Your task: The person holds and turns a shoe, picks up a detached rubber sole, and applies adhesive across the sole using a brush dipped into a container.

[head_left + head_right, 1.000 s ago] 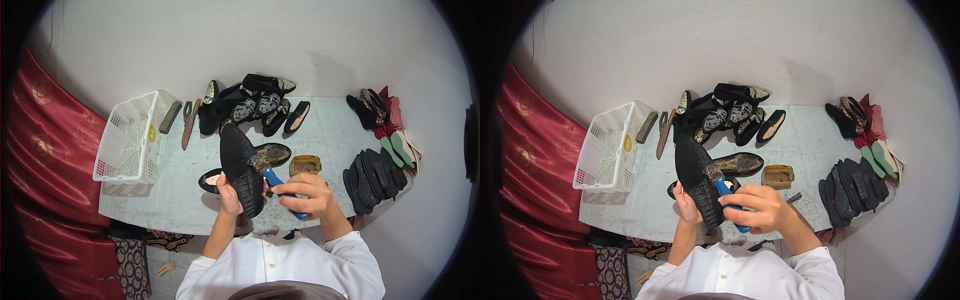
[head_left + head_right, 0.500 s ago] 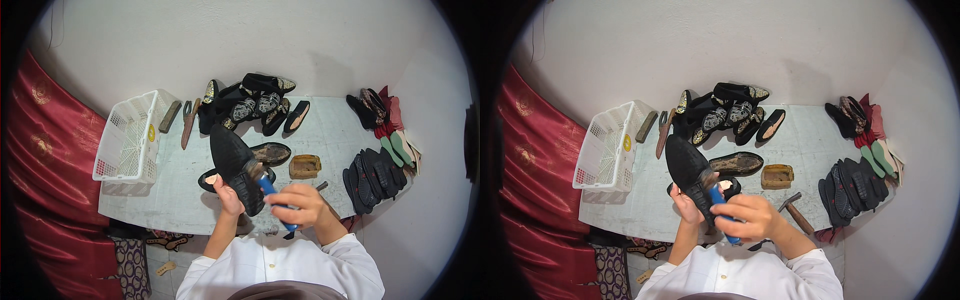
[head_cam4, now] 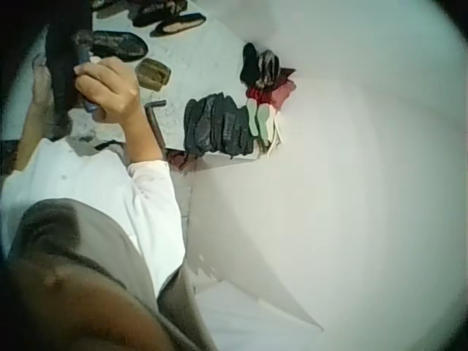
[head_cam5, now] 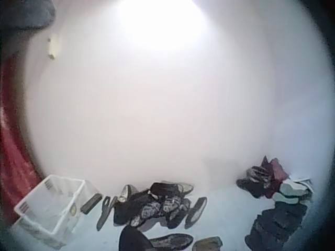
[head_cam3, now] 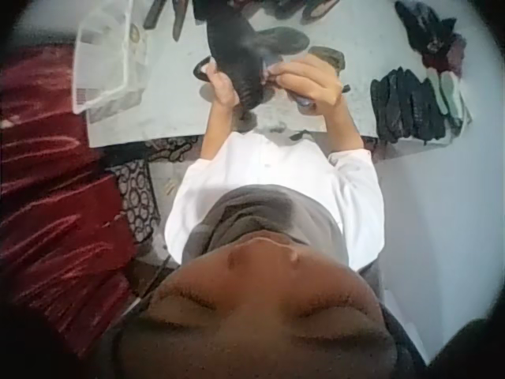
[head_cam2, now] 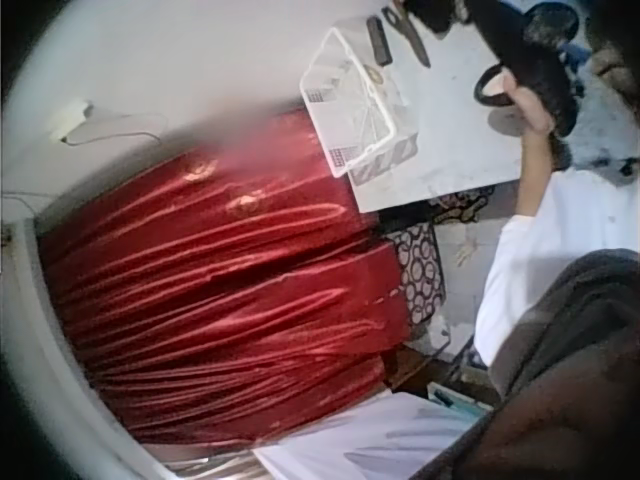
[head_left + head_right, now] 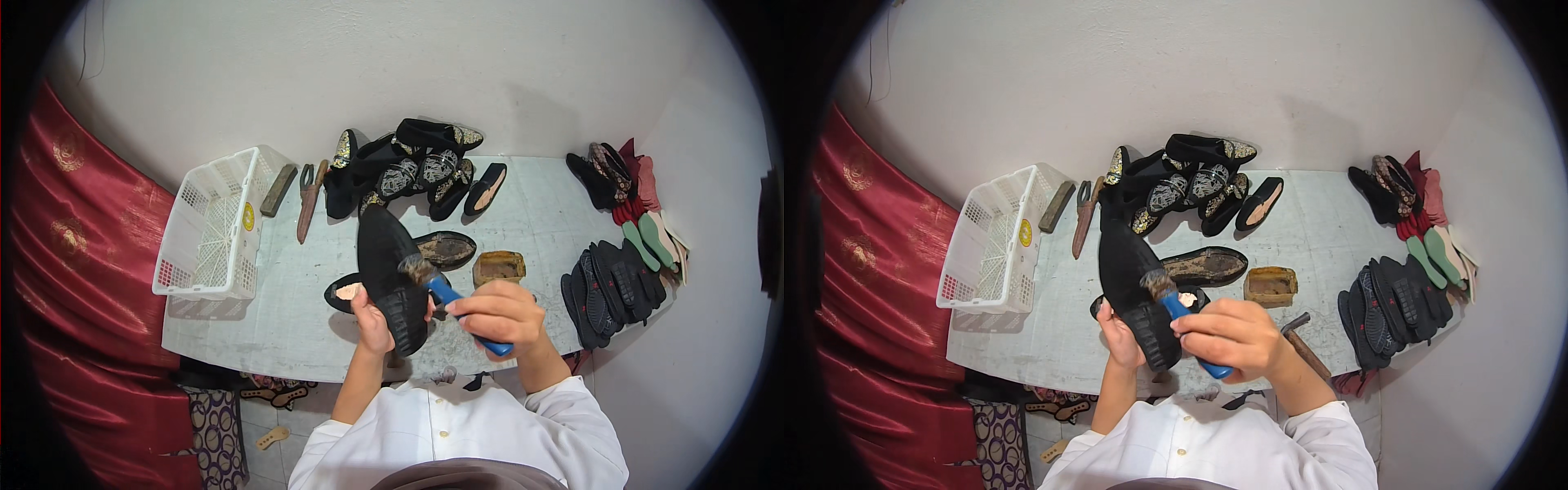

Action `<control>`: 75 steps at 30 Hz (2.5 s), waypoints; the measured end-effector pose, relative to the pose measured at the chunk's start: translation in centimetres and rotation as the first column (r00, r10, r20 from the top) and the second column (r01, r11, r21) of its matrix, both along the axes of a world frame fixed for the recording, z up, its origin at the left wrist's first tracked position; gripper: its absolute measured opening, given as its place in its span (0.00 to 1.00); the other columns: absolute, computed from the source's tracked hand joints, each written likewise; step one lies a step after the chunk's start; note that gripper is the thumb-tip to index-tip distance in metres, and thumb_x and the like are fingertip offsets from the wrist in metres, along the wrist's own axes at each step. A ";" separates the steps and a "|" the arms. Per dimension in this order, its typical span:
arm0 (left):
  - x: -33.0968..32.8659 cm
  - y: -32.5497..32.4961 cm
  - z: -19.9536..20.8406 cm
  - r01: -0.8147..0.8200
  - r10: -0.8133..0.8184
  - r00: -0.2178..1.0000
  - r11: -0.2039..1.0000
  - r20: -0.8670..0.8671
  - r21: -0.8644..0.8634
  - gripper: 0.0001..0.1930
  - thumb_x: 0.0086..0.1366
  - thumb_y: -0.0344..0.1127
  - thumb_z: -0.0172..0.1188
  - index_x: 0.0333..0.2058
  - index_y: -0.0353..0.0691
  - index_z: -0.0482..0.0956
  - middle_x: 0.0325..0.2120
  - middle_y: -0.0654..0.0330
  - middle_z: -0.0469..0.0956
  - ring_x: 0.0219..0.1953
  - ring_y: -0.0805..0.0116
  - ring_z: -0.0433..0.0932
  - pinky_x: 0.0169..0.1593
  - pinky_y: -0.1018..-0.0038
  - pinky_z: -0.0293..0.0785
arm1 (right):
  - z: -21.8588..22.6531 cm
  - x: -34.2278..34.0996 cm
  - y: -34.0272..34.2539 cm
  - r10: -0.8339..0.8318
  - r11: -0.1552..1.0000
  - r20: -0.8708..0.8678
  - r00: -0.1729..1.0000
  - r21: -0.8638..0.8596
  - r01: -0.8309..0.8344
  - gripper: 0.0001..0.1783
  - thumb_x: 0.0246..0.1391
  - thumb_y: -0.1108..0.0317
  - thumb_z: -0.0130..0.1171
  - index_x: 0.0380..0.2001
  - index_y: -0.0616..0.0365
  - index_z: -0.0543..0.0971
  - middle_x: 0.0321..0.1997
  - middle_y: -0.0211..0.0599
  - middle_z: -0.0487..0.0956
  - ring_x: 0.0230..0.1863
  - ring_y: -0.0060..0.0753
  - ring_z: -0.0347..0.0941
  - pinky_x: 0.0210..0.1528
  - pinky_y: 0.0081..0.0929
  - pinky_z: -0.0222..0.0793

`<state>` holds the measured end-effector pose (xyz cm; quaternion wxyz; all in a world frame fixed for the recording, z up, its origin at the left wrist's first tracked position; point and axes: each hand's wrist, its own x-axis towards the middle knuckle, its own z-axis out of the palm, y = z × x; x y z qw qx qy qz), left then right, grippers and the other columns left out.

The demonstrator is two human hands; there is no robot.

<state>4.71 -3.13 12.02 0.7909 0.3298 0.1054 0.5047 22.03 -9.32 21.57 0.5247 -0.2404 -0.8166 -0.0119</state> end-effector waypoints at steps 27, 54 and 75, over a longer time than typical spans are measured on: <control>-0.3 -0.2 -0.1 0.296 -0.297 0.955 0.954 0.010 0.045 0.39 0.58 0.62 0.25 0.50 0.29 0.64 0.39 0.43 0.74 0.30 0.60 0.75 0.31 0.69 0.73 | 0.6 1.2 1.2 -0.159 0.979 -0.078 0.984 0.120 0.167 0.12 0.30 0.71 0.61 0.25 0.60 0.77 0.34 0.42 0.78 0.26 0.36 0.72 0.25 0.25 0.69; -1.0 0.1 -0.2 0.237 -0.232 0.971 0.966 -0.058 0.103 0.40 0.59 0.63 0.25 0.51 0.29 0.63 0.39 0.44 0.74 0.30 0.60 0.76 0.32 0.69 0.73 | 0.6 0.7 1.5 -0.079 0.994 -0.091 0.993 0.065 0.085 0.14 0.29 0.76 0.64 0.27 0.58 0.77 0.36 0.44 0.78 0.28 0.36 0.73 0.28 0.25 0.70; -0.9 0.2 -0.7 0.130 -0.111 0.981 0.985 -0.161 0.115 0.43 0.58 0.68 0.25 0.47 0.29 0.64 0.36 0.45 0.74 0.27 0.59 0.76 0.30 0.69 0.74 | 0.0 -0.3 0.7 -0.162 0.986 -0.157 0.974 -0.060 0.154 0.16 0.45 0.75 0.60 0.38 0.63 0.67 0.35 0.51 0.77 0.33 0.45 0.77 0.30 0.31 0.74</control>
